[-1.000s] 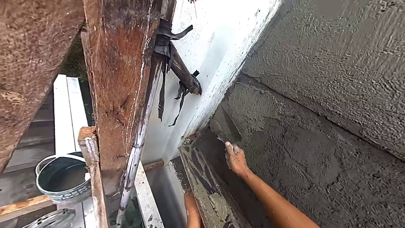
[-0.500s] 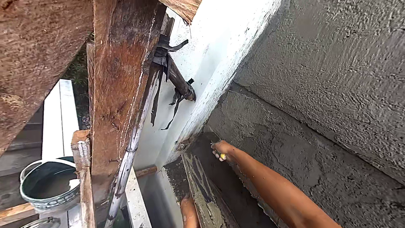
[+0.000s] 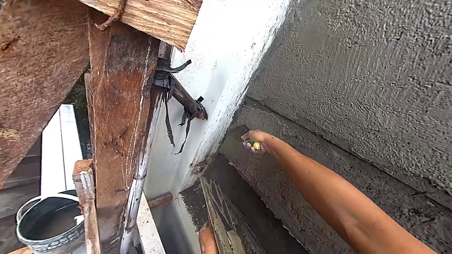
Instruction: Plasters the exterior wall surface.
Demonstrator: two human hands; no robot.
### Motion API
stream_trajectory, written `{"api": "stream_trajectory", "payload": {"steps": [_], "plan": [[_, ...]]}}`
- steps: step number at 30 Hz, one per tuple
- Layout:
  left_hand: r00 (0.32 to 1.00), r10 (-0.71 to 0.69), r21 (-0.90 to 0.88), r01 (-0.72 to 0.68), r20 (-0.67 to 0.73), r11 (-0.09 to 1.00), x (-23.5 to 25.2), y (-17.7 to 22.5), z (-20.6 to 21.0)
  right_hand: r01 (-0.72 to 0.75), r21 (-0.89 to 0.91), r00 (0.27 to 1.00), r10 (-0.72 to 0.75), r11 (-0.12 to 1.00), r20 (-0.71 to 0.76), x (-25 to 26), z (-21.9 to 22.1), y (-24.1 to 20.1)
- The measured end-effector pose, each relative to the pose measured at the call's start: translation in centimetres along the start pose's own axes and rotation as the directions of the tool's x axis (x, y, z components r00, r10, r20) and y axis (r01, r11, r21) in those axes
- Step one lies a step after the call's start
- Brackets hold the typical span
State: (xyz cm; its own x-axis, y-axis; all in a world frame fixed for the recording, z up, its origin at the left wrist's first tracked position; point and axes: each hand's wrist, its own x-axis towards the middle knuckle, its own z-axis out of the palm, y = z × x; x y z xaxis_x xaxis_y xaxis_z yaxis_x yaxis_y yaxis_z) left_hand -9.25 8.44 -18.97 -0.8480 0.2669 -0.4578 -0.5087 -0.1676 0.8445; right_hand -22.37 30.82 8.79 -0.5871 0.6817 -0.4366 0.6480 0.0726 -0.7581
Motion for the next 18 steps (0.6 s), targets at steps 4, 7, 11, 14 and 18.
{"api": "stream_trajectory", "payload": {"steps": [4,7,11,14,18], "plan": [[1.000,-0.005,-0.030,0.006,0.009,1.000,0.0,-0.6,0.0,0.005,0.096,1.000,-0.005,0.995,-0.004,-2.1,-3.2,-3.1],[1.000,-0.011,-0.072,0.013,0.022,0.997,0.5,-1.5,0.1,0.028,0.135,1.000,-0.027,0.991,-0.005,-3.5,-5.0,-4.8],[1.000,-0.007,-0.063,0.008,0.013,0.998,0.5,-1.7,0.1,0.170,0.052,0.983,-0.165,0.984,-0.079,-7.0,-4.9,-4.3],[0.999,-0.045,-0.101,0.043,-0.023,0.994,0.4,-1.2,0.1,0.329,-0.087,0.937,-0.336,0.940,-0.090,-7.8,-3.1,0.3],[0.998,-0.057,-0.222,0.050,-0.023,0.974,0.2,-0.8,0.1,0.251,-0.223,0.967,-0.253,0.942,0.021,-3.5,2.5,11.0]]}}
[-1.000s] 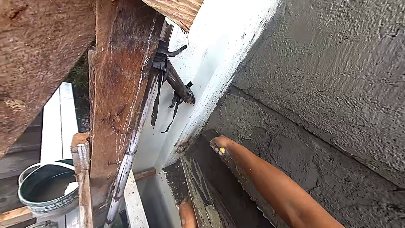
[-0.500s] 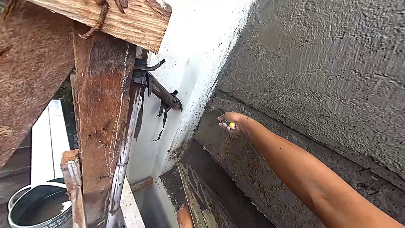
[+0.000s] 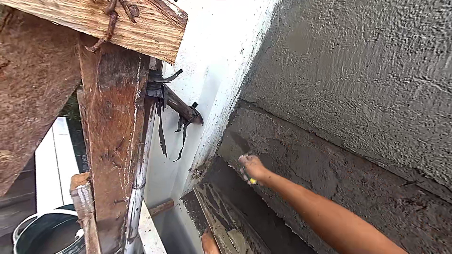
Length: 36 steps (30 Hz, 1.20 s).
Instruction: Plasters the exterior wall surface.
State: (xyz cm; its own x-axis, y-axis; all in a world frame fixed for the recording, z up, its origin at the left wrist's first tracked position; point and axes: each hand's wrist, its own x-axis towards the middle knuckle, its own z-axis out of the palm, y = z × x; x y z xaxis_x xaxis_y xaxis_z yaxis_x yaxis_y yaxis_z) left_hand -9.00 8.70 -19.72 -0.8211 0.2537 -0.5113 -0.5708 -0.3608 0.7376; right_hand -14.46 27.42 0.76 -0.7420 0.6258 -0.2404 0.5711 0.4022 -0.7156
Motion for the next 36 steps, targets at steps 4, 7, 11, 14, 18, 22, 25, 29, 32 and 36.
{"api": "stream_trajectory", "payload": {"steps": [4,7,11,14,18,22,25,29,32,36], "plan": [[1.000,-0.002,-0.042,0.002,-0.007,0.999,0.5,0.2,-0.2,-0.175,-0.152,0.980,0.187,0.973,0.068,3.9,6.3,5.0],[0.999,-0.032,-0.066,0.033,0.016,0.997,0.7,0.2,0.0,-0.213,-0.176,0.974,0.224,0.961,0.044,6.4,6.7,4.5],[0.999,-0.036,-0.077,0.038,0.027,0.996,1.6,-0.7,0.4,-0.236,-0.147,0.971,0.240,0.961,0.008,6.5,4.9,-0.6],[1.000,-0.024,-0.033,0.024,0.017,0.999,1.3,-0.5,0.4,-0.225,-0.078,0.974,0.225,0.971,-0.015,5.9,3.3,-2.4],[1.000,0.015,-0.026,-0.015,0.018,1.000,2.0,-1.5,-0.4,-0.181,-0.110,0.983,0.175,0.977,-0.061,4.5,-0.3,-5.5],[0.999,0.036,-0.009,-0.036,0.009,0.999,1.8,-1.8,-0.6,-0.146,-0.065,0.985,0.139,0.987,-0.098,2.4,-4.9,-9.4],[0.999,0.025,-0.038,-0.024,0.034,0.999,0.9,-1.4,-0.4,-0.099,-0.056,0.986,0.091,0.994,-0.140,0.8,-7.1,-10.9],[0.998,-0.018,-0.098,0.024,0.060,0.995,-0.3,-0.3,0.3,0.079,0.071,0.968,-0.059,0.994,-0.244,-2.2,-8.3,-10.1],[0.997,-0.041,-0.135,0.049,0.058,0.990,-0.2,-1.6,0.3,0.213,0.147,0.956,-0.175,0.966,-0.236,-7.6,-8.0,-6.5],[0.998,-0.010,-0.040,0.012,0.055,0.999,-2.8,-0.5,0.2,0.230,0.039,0.973,-0.231,0.972,0.014,-17.4,-2.1,5.1]]}}
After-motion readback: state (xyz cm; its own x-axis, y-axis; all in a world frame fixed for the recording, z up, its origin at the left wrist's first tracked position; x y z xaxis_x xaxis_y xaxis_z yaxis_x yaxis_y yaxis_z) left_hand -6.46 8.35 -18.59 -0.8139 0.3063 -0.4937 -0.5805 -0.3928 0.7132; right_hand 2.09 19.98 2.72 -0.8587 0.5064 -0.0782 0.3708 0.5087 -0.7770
